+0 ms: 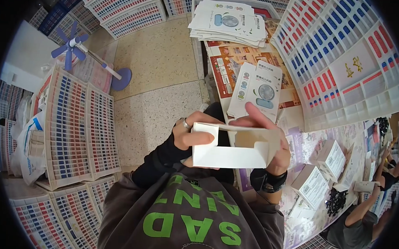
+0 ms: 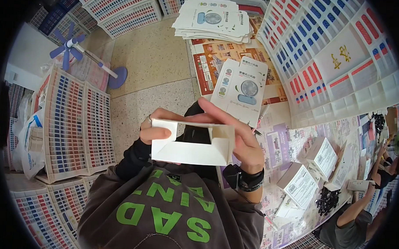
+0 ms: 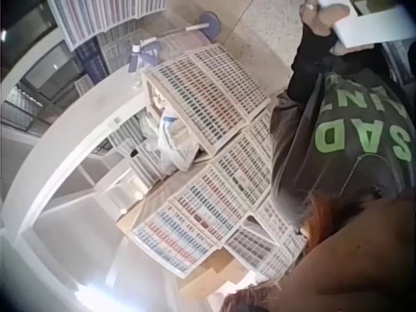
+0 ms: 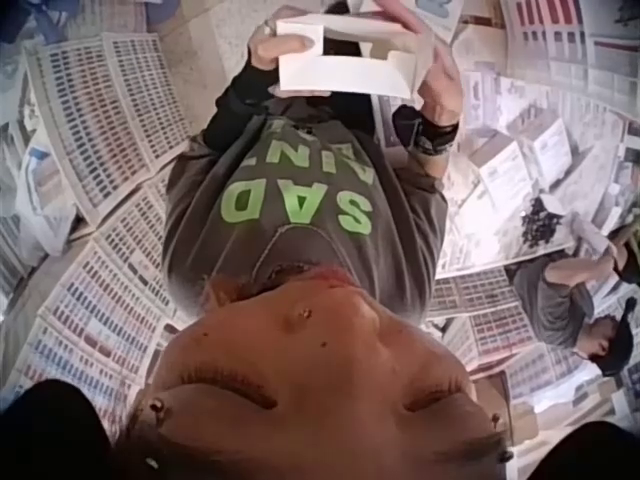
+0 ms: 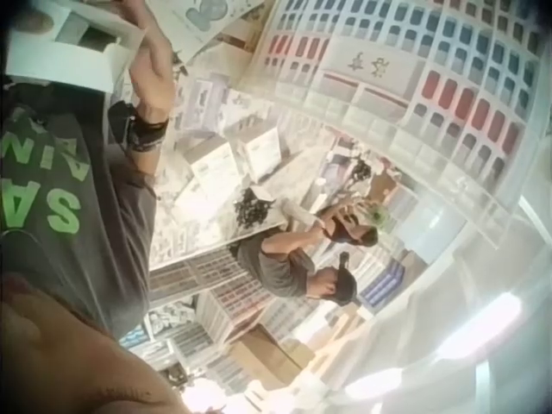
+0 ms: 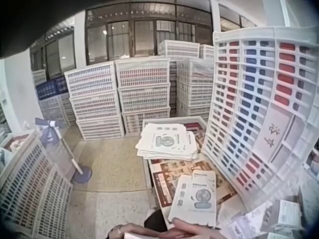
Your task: The person folds a white cardboard box by hand, pressing the flaps into place, and then picks up a new flat cardboard sheet to repeat the process.
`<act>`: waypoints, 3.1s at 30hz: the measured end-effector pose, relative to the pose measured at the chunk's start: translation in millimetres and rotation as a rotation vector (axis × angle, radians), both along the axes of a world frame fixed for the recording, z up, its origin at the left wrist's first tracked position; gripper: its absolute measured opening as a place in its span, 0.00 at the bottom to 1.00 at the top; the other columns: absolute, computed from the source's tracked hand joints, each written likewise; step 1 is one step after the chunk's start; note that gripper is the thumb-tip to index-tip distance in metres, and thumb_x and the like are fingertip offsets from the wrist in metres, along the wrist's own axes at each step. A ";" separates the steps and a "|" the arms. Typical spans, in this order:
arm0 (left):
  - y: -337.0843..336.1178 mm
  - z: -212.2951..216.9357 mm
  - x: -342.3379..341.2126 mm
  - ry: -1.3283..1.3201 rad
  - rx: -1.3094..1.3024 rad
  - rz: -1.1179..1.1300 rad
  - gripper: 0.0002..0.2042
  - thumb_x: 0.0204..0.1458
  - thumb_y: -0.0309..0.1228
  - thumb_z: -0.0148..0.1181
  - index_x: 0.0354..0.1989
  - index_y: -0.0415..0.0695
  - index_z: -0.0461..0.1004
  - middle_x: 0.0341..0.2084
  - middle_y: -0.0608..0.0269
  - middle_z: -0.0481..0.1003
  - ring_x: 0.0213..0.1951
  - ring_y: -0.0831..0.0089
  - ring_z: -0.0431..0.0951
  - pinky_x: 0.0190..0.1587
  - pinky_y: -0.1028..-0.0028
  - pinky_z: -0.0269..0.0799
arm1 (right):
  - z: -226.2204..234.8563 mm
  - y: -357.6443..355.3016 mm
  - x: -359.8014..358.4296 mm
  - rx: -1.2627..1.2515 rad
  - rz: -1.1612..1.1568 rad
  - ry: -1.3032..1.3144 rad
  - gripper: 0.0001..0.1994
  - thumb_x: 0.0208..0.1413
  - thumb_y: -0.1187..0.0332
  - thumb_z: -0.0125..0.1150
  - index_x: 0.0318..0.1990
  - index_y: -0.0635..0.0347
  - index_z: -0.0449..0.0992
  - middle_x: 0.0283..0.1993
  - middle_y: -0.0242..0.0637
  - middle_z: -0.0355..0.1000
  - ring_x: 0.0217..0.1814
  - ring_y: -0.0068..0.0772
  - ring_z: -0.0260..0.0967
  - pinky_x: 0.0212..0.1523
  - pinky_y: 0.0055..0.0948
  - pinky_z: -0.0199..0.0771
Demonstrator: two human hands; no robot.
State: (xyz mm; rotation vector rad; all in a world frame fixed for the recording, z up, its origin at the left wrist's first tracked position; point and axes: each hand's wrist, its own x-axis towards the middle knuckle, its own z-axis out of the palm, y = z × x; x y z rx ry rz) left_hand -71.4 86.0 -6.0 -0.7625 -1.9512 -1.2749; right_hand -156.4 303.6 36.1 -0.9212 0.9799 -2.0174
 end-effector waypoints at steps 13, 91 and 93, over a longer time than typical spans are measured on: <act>6.8 7.7 9.1 -0.202 -0.035 -0.044 0.33 0.39 0.37 0.74 0.49 0.51 0.57 0.45 0.38 0.67 0.46 0.54 0.71 0.46 0.60 0.68 | 11.1 -10.7 8.0 0.226 -0.275 0.038 0.24 0.57 0.72 0.52 0.61 0.65 0.63 0.61 0.49 0.65 0.60 0.36 0.64 0.59 0.31 0.63; 46.3 -102.4 -101.1 -0.582 -0.510 0.417 0.47 0.35 0.45 0.72 0.65 0.41 0.56 0.53 0.39 0.61 0.53 0.44 0.61 0.58 0.53 0.58 | 4.2 219.2 4.9 0.767 -1.983 0.139 0.36 0.60 0.46 0.52 0.63 0.66 0.50 0.41 0.54 0.72 0.38 0.40 0.75 0.40 0.32 0.78; 45.0 -109.5 -111.0 -0.672 -0.529 0.553 0.46 0.36 0.43 0.71 0.64 0.35 0.56 0.48 0.36 0.66 0.49 0.44 0.67 0.53 0.53 0.65 | 22.2 186.9 5.5 0.875 -1.826 0.123 0.35 0.61 0.45 0.51 0.64 0.62 0.50 0.40 0.50 0.73 0.36 0.36 0.75 0.38 0.30 0.77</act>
